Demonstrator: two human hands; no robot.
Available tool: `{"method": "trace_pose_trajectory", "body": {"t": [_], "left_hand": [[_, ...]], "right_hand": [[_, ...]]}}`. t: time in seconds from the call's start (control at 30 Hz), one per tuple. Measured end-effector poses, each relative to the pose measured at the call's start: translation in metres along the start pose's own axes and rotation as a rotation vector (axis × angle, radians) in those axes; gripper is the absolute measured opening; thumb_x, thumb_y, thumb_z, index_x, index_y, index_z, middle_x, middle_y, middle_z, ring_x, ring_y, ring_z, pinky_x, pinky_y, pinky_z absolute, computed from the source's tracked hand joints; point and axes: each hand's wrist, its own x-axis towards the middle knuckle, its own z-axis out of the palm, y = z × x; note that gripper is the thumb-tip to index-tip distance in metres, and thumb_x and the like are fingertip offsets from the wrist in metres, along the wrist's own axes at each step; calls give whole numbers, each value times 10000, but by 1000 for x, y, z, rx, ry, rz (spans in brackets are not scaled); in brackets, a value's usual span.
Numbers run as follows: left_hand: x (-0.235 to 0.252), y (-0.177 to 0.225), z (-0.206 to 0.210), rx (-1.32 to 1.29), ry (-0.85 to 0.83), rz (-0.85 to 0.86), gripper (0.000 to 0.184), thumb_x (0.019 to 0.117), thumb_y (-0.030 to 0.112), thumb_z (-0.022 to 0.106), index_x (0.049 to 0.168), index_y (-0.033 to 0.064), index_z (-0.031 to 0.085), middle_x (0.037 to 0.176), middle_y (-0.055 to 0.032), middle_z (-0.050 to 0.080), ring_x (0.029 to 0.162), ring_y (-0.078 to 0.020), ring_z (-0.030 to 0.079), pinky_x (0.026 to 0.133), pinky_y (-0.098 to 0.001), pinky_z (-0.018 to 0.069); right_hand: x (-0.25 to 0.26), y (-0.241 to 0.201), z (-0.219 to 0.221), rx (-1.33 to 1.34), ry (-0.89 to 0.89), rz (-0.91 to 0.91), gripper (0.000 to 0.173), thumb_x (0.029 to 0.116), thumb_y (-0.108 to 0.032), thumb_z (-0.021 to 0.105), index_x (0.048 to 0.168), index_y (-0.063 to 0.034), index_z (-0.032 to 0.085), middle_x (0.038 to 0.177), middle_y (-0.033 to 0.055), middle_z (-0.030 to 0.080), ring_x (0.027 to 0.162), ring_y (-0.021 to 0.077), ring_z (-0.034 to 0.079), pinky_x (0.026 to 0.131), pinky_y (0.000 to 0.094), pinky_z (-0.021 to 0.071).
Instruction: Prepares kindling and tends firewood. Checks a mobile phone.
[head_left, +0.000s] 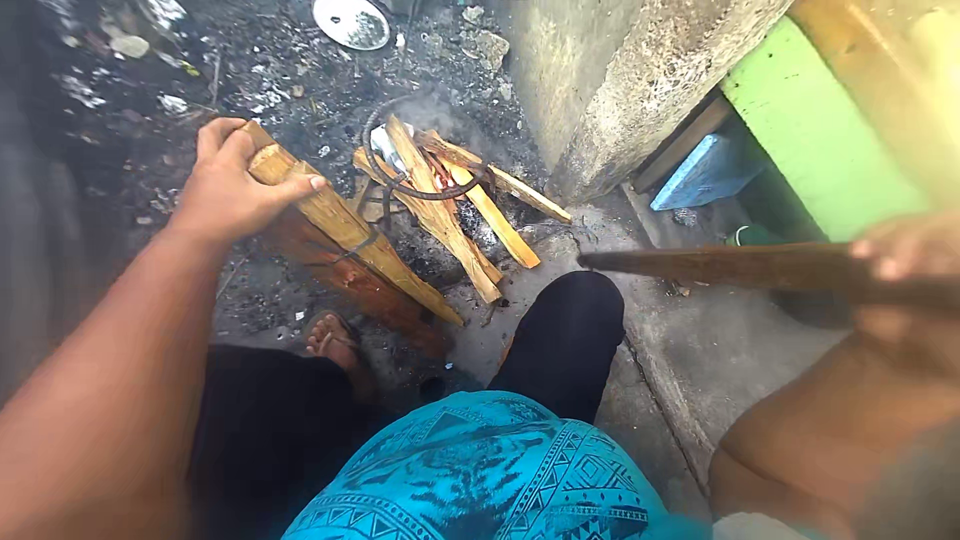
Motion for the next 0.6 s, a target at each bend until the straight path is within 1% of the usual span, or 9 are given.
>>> {"method": "trace_pose_trajectory", "body": {"t": [0.07, 0.1, 0.17, 0.23, 0.33, 0.43, 0.5, 0.57, 0.6], "left_hand": [[3, 5, 5, 5, 26, 13, 829, 834, 643, 705, 1391, 56, 524, 1618, -239, 275, 1434, -485, 362, 1069, -741, 350], [4, 2, 8, 18, 45, 17, 866, 816, 685, 689, 1401, 69, 524, 1615, -236, 289, 1431, -484, 370, 1072, -739, 354], [9, -8, 13, 46, 70, 15, 947, 781, 768, 655, 1414, 78, 515, 1613, -238, 301, 1417, -483, 397, 1071, -731, 366], [16, -17, 16, 50, 82, 14, 986, 773, 797, 642, 1408, 55, 512, 1602, -258, 311, 1387, -505, 424, 1048, -748, 377], [23, -19, 21, 39, 101, -18, 1003, 764, 807, 648, 1411, 52, 509, 1605, -244, 322, 1380, -506, 435, 1038, -755, 386], [23, -10, 23, 57, 112, -1, 1017, 762, 817, 637, 1398, 32, 514, 1588, -258, 345, 1366, -516, 449, 1029, -758, 394], [20, 0, 24, 61, 108, 33, 994, 775, 771, 669, 1418, 30, 507, 1580, -260, 354, 1368, -520, 444, 1042, -755, 387], [12, 9, 28, 57, 116, 57, 931, 791, 675, 737, 1415, 21, 516, 1572, -270, 358, 1342, -542, 457, 1019, -773, 389], [7, 12, 32, 54, 123, 62, 917, 792, 636, 777, 1434, 37, 512, 1572, -262, 359, 1333, -543, 462, 1011, -774, 393]], "right_hand": [[7, 12, -2, -147, 3, 131, 110, 945, -194, 645, 1044, -172, 604, 758, -36, 656, 658, 148, 659, 691, 361, 617], [9, 21, 1, -199, 21, 175, 143, 946, -177, 657, 1085, -175, 624, 769, -57, 677, 637, 127, 660, 656, 344, 623], [8, 46, 3, -272, 75, 276, 148, 953, -148, 654, 1095, -151, 612, 757, -85, 664, 609, 91, 637, 613, 313, 607], [8, 69, -2, -305, 138, 334, 103, 963, -146, 635, 1060, -125, 608, 725, -80, 634, 591, 86, 619, 600, 302, 594], [29, 87, -26, -349, 243, 273, 104, 1003, -183, 619, 1065, -112, 576, 710, -74, 620, 589, 105, 631, 617, 334, 613], [78, 98, -43, -369, 348, 178, 163, 1021, -209, 597, 1105, -110, 498, 682, -79, 577, 544, 102, 609, 592, 328, 614], [118, 113, -51, -381, 415, 144, 217, 1025, -214, 605, 1140, -76, 483, 701, -50, 570, 531, 112, 600, 569, 328, 611], [157, 137, -57, -417, 454, 119, 310, 1008, -247, 649, 1177, -47, 484, 745, -25, 575, 532, 101, 591, 551, 308, 594], [175, 152, -62, -434, 444, 111, 426, 1000, -277, 671, 1256, -15, 453, 824, -3, 583, 556, 93, 589, 567, 294, 586]]}}
